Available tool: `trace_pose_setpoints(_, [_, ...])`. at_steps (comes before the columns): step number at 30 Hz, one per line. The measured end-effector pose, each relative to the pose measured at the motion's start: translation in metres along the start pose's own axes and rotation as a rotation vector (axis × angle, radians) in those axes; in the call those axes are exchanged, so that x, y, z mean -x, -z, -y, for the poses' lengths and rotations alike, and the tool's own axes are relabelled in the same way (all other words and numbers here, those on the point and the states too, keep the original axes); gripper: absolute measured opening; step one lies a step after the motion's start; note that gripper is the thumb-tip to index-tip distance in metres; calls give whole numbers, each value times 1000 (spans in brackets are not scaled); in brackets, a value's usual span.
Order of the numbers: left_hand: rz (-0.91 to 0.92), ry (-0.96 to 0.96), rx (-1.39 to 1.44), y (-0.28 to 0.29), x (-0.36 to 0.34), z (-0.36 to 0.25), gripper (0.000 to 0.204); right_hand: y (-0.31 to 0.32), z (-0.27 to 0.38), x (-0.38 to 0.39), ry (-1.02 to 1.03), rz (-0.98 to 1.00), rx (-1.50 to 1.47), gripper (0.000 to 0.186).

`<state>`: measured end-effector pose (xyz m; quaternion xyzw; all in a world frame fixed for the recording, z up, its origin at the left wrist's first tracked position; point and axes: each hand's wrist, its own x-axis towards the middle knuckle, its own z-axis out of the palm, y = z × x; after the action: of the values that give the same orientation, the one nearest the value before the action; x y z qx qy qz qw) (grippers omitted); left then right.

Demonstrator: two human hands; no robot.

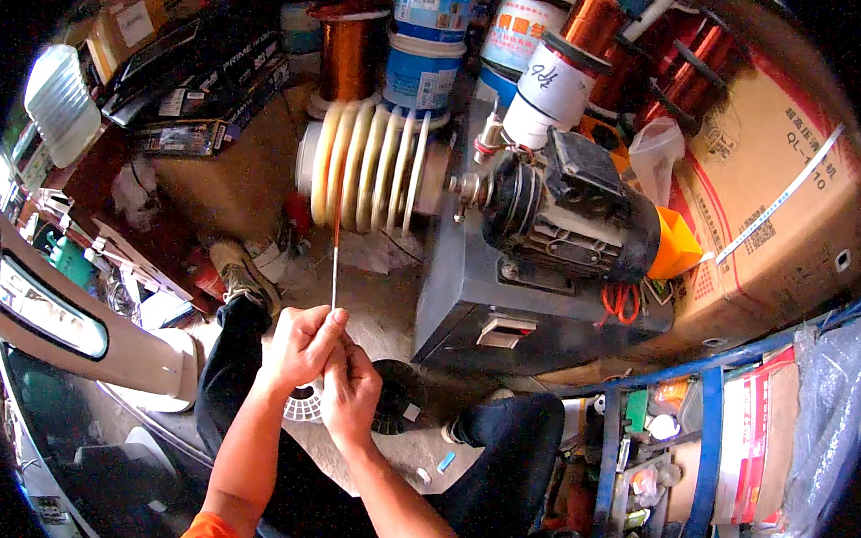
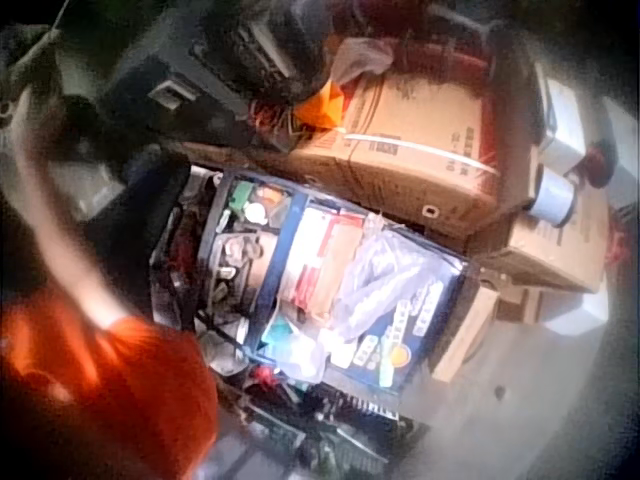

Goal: The person handles a bundle of copper wire and a white plastic coil former. They place the former onto a motorized winding machine and begin winding the copper wire around it using the machine's rotation.

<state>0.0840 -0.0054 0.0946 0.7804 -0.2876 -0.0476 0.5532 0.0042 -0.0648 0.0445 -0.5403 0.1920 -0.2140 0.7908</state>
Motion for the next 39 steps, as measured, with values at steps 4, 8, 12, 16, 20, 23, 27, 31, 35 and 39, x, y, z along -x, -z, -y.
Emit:
trace_pose_setpoints(4, [-13,-7,15,-2,0,1,38,-10,1,-1,53,-85,-44,26])
trace_pose_setpoints(8, [14,14,-41,-1,0,5,38,-4,-2,-2,51,-34,-23,18])
trace_pose_setpoints(12, [-13,-26,-15,-4,1,10,39,2,-7,0,21,-5,1,21])
trace_pose_setpoints(16, [6,-16,-29,-2,1,7,39,3,-9,2,-33,-23,-46,21])
trace_pose_setpoints(20, [7,5,-50,-1,1,4,38,-1,-4,-1,38,-29,-5,17])
trace_pose_setpoints(23, [2,3,-42,-1,0,2,38,-7,4,-1,71,-66,22,27])
trace_pose_setpoints(27, [79,54,-57,-1,2,1,37,-6,3,6,-27,-94,-65,20])
trace_pose_setpoints(31, [52,140,115,-5,0,6,36,19,-30,13,49,12,-7,17])
trace_pose_setpoints(35, [-26,-31,255,-8,-14,-3,35,48,-65,22,-13,83,252,14])
trace_pose_setpoints(39, [-109,-113,507,-23,-21,9,31,62,-95,40,-51,117,419,16])
